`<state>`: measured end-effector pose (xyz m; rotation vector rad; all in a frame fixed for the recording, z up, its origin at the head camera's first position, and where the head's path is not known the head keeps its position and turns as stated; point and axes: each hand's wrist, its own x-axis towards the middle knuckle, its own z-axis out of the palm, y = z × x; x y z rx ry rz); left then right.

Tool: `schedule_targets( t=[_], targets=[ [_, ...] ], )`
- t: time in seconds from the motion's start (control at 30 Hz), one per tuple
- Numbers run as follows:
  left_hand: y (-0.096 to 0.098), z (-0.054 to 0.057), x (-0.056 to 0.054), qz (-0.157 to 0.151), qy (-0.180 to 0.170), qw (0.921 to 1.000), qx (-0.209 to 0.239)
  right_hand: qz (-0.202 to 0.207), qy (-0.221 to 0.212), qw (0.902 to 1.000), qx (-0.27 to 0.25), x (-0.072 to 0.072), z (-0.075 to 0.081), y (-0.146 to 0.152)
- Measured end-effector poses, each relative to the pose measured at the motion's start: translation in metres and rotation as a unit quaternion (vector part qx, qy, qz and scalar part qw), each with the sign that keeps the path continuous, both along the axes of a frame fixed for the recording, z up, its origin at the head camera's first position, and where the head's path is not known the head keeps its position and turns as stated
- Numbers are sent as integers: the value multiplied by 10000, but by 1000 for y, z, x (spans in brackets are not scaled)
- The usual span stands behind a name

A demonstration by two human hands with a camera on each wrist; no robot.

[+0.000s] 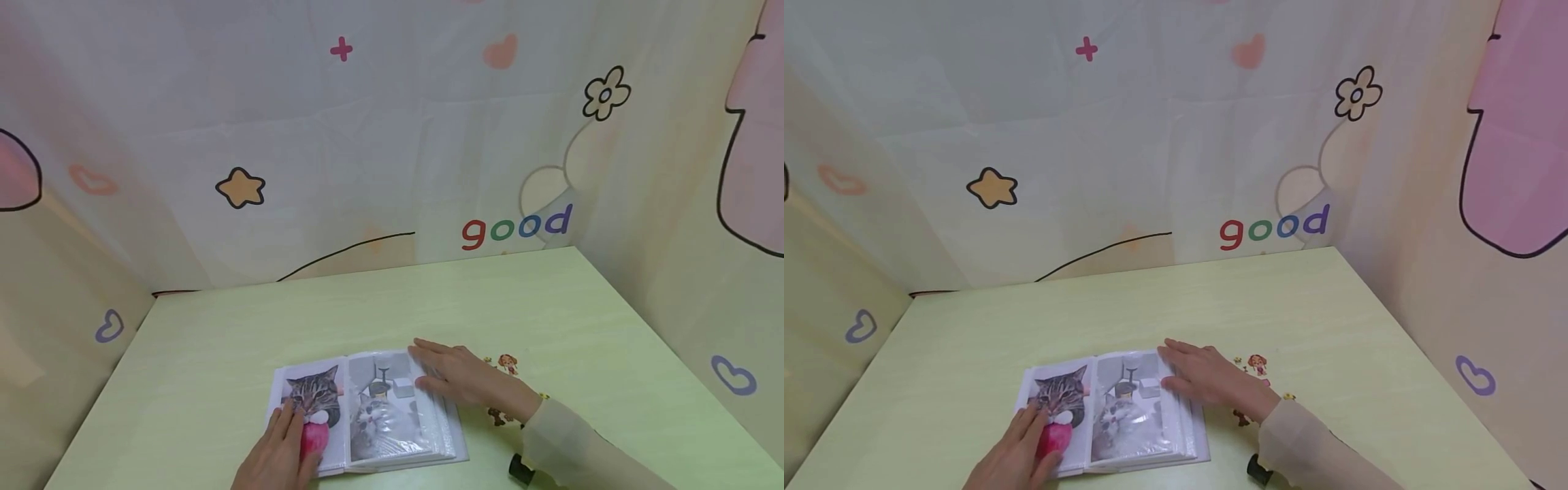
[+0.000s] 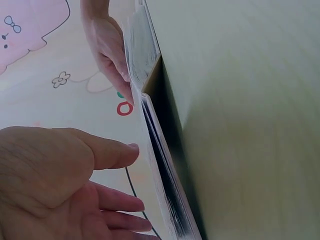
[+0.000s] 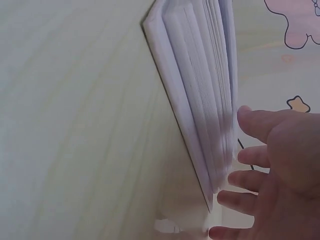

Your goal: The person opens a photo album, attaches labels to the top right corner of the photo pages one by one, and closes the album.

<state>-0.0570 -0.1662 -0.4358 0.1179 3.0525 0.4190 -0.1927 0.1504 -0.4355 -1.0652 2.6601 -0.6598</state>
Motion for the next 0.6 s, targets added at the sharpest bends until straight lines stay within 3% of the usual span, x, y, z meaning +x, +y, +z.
schedule_targets(
  t=[0.17,0.47,0.6],
  targets=[
    [5,3,1,-190,414,9988,162,-122,-191,9997,21,3,5,1],
    [20,10,0,-294,415,9985,211,-47,-17,9999,-105,7,11,9],
    [24,11,1,-471,836,9949,310,-90,79,9999,-119,9,12,13]
  ],
)
